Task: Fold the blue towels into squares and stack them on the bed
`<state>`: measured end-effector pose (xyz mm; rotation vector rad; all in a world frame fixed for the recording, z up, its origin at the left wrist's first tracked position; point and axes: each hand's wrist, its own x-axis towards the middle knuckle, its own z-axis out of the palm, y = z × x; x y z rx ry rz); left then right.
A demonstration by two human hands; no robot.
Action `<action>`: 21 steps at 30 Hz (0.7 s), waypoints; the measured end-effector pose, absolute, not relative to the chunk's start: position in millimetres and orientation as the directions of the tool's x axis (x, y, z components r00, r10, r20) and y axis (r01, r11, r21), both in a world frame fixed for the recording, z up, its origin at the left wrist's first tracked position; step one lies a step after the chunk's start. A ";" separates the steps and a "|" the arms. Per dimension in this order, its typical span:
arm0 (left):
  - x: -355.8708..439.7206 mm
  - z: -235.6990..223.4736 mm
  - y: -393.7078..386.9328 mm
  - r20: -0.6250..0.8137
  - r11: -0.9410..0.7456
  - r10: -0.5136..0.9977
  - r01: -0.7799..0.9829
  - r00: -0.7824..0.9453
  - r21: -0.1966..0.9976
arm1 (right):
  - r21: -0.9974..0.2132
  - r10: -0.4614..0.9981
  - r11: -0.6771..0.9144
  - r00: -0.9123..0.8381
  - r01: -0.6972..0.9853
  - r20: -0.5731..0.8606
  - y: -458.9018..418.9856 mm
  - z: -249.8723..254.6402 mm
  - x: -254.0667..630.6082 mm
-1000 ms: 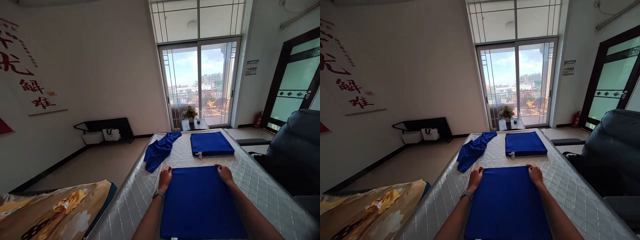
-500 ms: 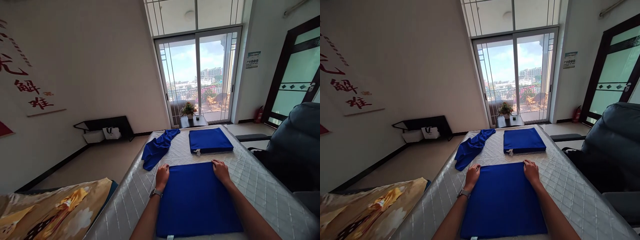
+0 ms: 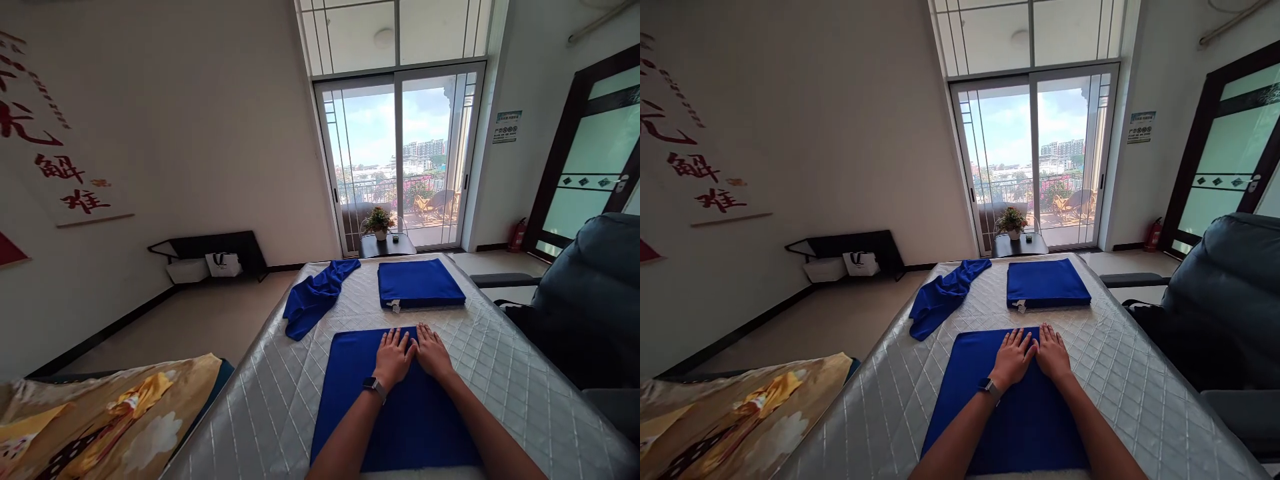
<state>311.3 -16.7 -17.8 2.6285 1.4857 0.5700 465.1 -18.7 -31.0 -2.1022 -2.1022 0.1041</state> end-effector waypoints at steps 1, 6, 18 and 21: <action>296.6 -18.9 -14.5 0.267 -0.497 0.859 0.837 0.437 0.228 | -0.172 0.997 -0.006 0.018 0.985 0.069 -18.1 -31.1 464.6; 194.4 -14.0 -6.6 0.205 -0.263 0.951 0.954 0.231 0.145 | -0.191 0.997 -0.037 0.048 0.981 0.057 -17.4 -29.5 460.3; 143.8 -18.3 -1.2 0.162 -0.154 0.977 0.983 0.135 0.105 | -0.211 0.998 -0.030 0.039 0.977 0.040 -27.9 -26.3 458.4; 145.9 -15.2 3.3 0.150 -0.149 0.980 0.984 0.133 0.102 | -0.186 0.998 -0.046 0.051 0.982 0.022 -28.4 -23.4 456.0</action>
